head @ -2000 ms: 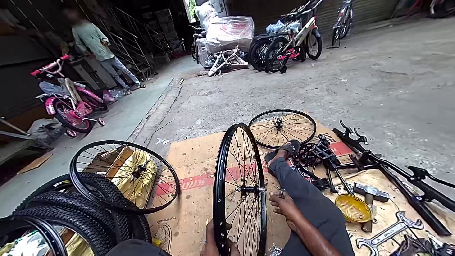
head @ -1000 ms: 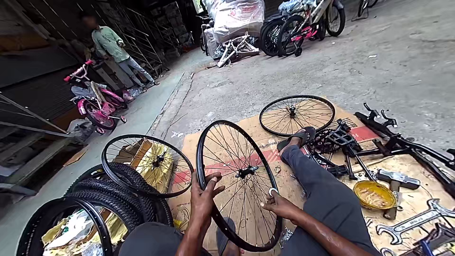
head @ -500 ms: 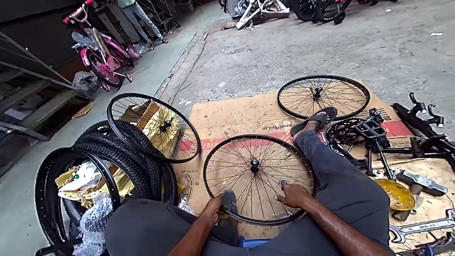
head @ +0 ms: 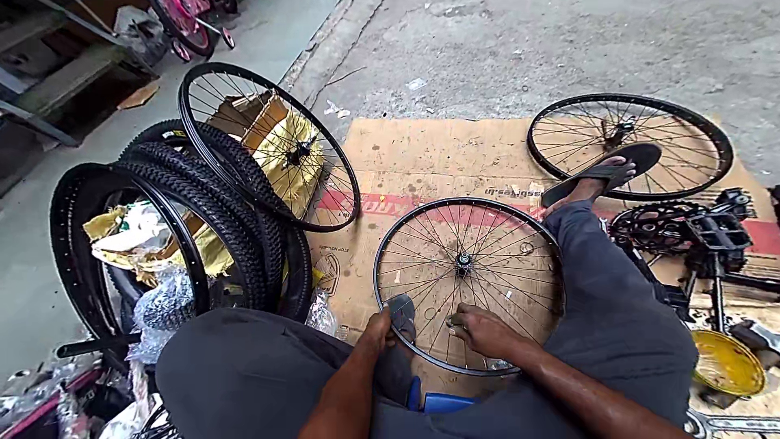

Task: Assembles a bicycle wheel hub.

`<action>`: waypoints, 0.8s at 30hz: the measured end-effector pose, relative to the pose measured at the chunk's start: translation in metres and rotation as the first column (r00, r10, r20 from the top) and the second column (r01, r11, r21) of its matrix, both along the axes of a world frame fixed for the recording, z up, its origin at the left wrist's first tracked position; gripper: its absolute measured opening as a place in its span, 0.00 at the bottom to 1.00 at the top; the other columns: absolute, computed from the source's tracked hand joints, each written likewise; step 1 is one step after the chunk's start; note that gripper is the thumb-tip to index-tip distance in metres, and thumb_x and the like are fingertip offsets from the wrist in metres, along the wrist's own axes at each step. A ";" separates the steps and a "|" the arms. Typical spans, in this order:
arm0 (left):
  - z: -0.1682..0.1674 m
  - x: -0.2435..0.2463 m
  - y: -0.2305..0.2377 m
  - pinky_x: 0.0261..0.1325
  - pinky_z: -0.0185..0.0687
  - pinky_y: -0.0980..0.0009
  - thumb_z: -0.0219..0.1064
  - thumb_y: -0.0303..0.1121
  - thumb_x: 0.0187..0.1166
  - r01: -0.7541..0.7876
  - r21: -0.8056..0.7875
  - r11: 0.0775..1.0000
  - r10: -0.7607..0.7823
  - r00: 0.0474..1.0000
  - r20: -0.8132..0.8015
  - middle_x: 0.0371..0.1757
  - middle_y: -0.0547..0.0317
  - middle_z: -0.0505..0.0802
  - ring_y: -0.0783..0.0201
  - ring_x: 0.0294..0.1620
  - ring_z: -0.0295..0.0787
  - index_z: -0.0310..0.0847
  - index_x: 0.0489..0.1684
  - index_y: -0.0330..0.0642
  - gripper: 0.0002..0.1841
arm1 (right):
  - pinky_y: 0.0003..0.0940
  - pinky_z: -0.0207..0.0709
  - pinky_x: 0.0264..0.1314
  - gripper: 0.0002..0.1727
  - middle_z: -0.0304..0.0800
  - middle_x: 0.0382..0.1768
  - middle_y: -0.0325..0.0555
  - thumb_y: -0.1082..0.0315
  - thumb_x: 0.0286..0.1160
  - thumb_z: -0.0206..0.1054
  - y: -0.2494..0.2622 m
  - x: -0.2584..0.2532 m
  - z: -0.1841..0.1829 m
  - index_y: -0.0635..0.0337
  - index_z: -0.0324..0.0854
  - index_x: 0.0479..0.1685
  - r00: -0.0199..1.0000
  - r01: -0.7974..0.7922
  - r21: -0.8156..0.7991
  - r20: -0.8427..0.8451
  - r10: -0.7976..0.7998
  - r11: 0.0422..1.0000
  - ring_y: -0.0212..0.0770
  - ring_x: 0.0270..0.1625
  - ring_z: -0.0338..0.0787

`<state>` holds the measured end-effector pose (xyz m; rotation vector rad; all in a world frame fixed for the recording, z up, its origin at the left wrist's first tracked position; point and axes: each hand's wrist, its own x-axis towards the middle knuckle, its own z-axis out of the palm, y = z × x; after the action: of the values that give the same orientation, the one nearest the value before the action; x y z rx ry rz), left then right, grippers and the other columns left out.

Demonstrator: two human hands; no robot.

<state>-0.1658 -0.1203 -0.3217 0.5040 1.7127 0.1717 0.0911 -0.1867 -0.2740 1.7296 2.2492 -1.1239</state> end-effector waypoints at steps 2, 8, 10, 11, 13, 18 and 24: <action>-0.003 0.000 0.002 0.57 0.83 0.47 0.43 0.57 0.93 -0.049 0.013 0.999 0.048 0.999 0.025 0.65 0.33 0.85 0.42 0.58 0.87 0.66 0.81 0.39 0.32 | 0.53 0.78 0.70 0.19 0.88 0.59 0.51 0.50 0.85 0.63 0.014 -0.017 -0.005 0.54 0.89 0.54 0.998 -0.039 0.012 -0.041 0.039 0.999 0.53 0.65 0.87; 0.001 0.003 0.014 0.48 0.86 0.47 0.53 0.58 0.89 -0.171 0.096 0.980 0.165 0.984 0.073 0.59 0.32 0.86 0.40 0.49 0.89 0.59 0.84 0.49 0.31 | 0.49 0.78 0.71 0.14 0.90 0.59 0.45 0.55 0.82 0.66 0.032 -0.042 -0.028 0.52 0.89 0.53 0.988 -0.077 0.103 -0.129 0.090 0.992 0.48 0.65 0.87; 0.006 0.009 0.016 0.44 0.88 0.46 0.64 0.53 0.86 -0.054 0.230 0.972 0.053 0.999 0.013 0.54 0.31 0.88 0.40 0.44 0.90 0.61 0.85 0.52 0.32 | 0.44 0.78 0.72 0.14 0.90 0.59 0.42 0.55 0.83 0.65 0.029 -0.038 -0.030 0.50 0.90 0.52 0.984 -0.031 0.199 -0.169 0.065 0.979 0.45 0.66 0.87; 0.009 0.011 0.018 0.42 0.88 0.47 0.69 0.47 0.83 0.008 0.299 0.954 0.001 0.999 -0.032 0.51 0.33 0.89 0.42 0.40 0.91 0.62 0.83 0.51 0.31 | 0.43 0.78 0.73 0.13 0.90 0.59 0.40 0.54 0.83 0.65 0.028 -0.036 -0.027 0.49 0.91 0.52 0.981 0.007 0.254 -0.187 0.042 0.967 0.43 0.67 0.86; 0.023 0.016 0.023 0.39 0.86 0.50 0.72 0.34 0.79 0.056 0.390 0.919 -0.038 0.998 -0.055 0.44 0.36 0.89 0.46 0.36 0.89 0.63 0.82 0.49 0.31 | 0.40 0.79 0.74 0.12 0.91 0.60 0.36 0.53 0.82 0.66 0.026 -0.032 -0.014 0.46 0.91 0.50 0.976 0.087 0.377 -0.219 -0.002 0.922 0.39 0.70 0.85; 0.103 0.024 0.023 0.36 0.84 0.52 0.70 0.32 0.80 0.144 0.529 0.836 -0.155 0.988 -0.024 0.44 0.39 0.86 0.51 0.32 0.85 0.57 0.83 0.50 0.33 | 0.43 0.75 0.80 0.11 0.89 0.66 0.35 0.54 0.82 0.67 0.013 -0.017 0.022 0.45 0.92 0.50 0.967 0.152 0.601 -0.255 0.007 0.785 0.39 0.76 0.82; 0.166 0.003 -0.006 0.31 0.92 0.57 0.76 0.41 0.77 0.385 0.597 0.704 -0.395 0.911 -0.121 0.29 0.48 0.89 0.54 0.24 0.90 0.57 0.83 0.51 0.37 | 0.44 0.68 0.85 0.15 0.88 0.66 0.33 0.51 0.85 0.62 -0.006 -0.018 0.038 0.45 0.91 0.51 0.961 0.110 0.713 -0.253 0.108 0.693 0.36 0.77 0.80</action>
<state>-0.1629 -0.1265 -0.1554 1.3389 1.4661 0.4277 0.0729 -0.1931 -0.2360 1.8670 3.1771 -0.4836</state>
